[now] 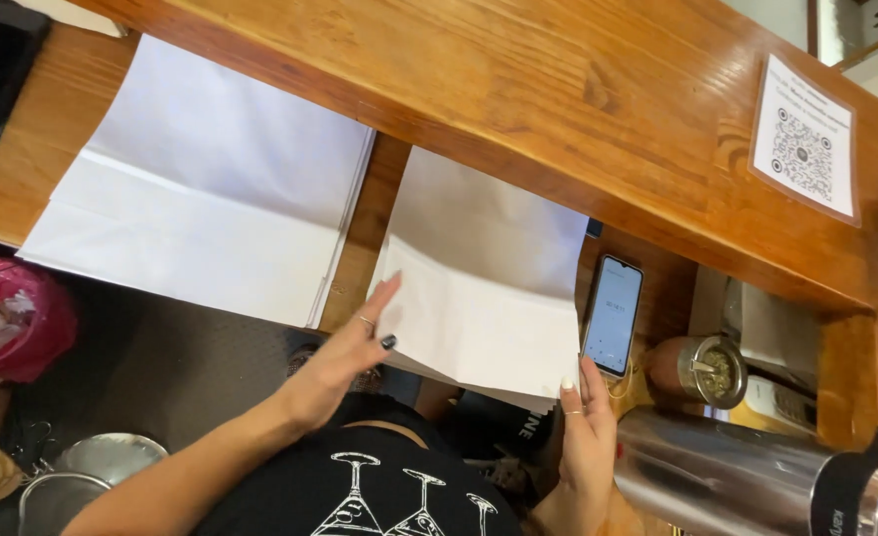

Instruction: Folding and stacking paper bags at a checkout counter.

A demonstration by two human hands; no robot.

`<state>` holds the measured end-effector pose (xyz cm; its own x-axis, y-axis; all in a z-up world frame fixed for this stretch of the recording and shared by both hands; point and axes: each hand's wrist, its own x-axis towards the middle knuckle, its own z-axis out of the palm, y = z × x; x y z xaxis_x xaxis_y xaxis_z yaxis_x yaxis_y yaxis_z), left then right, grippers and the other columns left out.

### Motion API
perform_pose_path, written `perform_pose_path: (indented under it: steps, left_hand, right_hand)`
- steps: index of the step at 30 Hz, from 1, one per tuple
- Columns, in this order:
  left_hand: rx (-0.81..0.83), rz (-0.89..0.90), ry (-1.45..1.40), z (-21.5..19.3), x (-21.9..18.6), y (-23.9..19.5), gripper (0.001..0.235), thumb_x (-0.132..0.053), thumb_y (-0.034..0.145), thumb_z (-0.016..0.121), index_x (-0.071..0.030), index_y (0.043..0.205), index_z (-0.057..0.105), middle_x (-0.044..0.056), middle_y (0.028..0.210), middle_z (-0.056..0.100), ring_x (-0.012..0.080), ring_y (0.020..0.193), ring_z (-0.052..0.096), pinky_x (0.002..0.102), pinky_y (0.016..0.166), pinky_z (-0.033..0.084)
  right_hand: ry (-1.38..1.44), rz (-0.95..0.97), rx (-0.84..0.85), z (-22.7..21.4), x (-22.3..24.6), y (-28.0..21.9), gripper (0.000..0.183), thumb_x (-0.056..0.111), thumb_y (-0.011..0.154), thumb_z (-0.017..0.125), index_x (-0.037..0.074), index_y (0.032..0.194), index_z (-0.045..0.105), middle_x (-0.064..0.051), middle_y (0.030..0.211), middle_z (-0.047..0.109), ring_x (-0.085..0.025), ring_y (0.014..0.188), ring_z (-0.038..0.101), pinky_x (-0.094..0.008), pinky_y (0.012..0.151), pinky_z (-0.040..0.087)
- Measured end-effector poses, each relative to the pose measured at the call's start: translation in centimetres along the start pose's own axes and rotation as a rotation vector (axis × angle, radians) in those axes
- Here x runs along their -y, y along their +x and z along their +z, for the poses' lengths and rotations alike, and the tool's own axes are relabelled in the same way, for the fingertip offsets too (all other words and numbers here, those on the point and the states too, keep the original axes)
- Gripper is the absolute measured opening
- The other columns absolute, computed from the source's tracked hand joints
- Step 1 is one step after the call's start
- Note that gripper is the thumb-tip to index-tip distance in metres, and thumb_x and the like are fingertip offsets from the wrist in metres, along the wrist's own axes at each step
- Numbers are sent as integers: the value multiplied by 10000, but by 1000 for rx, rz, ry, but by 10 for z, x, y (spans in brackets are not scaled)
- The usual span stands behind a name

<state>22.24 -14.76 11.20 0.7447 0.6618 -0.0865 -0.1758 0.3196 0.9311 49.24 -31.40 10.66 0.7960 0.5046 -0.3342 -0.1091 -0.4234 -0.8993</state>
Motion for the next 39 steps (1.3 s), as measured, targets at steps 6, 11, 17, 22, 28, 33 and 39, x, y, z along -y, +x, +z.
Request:
perform_pose_path:
  steps: [6, 11, 17, 22, 28, 33, 39]
  left_hand:
    - [-447, -222, -333, -6, -7, 24, 912, -206, 815, 661, -314, 1617, 241, 115, 1713, 274, 181, 1443, 457, 385, 1030, 463]
    - [-420, -335, -252, -14, 22, 58, 972, -165, 771, 720, -171, 1621, 248, 184, 1587, 441, 292, 1280, 614, 412, 942, 549]
    - [-261, -234, 391, -25, 4, 59, 866, -211, 855, 602, -176, 1639, 236, 12, 1437, 661, 180, 1249, 679, 303, 1047, 478]
    - [-292, 18, 468, -74, 4, 26, 754, -184, 917, 590, -141, 1609, 293, 84, 1672, 346, 256, 1526, 359, 405, 1241, 229]
    - [-474, 46, 448, -174, -41, -24, 655, -86, 898, 658, -153, 1527, 490, -6, 1467, 580, 133, 1168, 628, 313, 979, 557]
    - [-698, 136, 387, -240, -66, -61, 674, 70, 885, 679, -31, 1534, 524, 153, 1144, 673, 207, 850, 678, 374, 713, 607]
    - [-786, -38, 809, -298, -63, -51, 566, -114, 925, 747, -49, 1470, 610, 207, 1204, 717, 377, 1135, 671, 494, 959, 520]
  right_hand:
    - [308, 41, -47, -14, -40, 53, 512, 416, 940, 625, 59, 1309, 627, -95, 1213, 674, -271, 1015, 641, -412, 729, 548]
    - [257, 139, -41, -21, -63, 90, 522, 373, 1030, 546, -21, 1365, 615, -159, 1121, 710, -250, 958, 677, -368, 804, 571]
    - [150, 5, 68, -16, -51, 62, 517, 77, 950, 623, 8, 1458, 557, -173, 1161, 685, -255, 970, 655, -360, 835, 540]
    - [265, 39, 45, 40, -24, 9, 587, -74, 938, 519, -21, 1518, 448, -225, 1378, 618, -313, 1231, 596, -408, 1094, 480]
    - [171, 0, 552, 125, -52, 19, 365, 144, 961, 632, 84, 1318, 586, 31, 653, 559, -94, 562, 462, -257, 501, 344]
    - [206, 88, 776, 219, -39, 6, 296, 25, 1001, 499, 107, 1285, 513, -151, 987, 663, -202, 729, 635, -295, 563, 569]
    - [-443, -265, 676, 267, 10, -45, 480, 165, 1005, 510, 98, 1468, 402, -268, 1238, 687, -424, 1139, 699, -505, 925, 591]
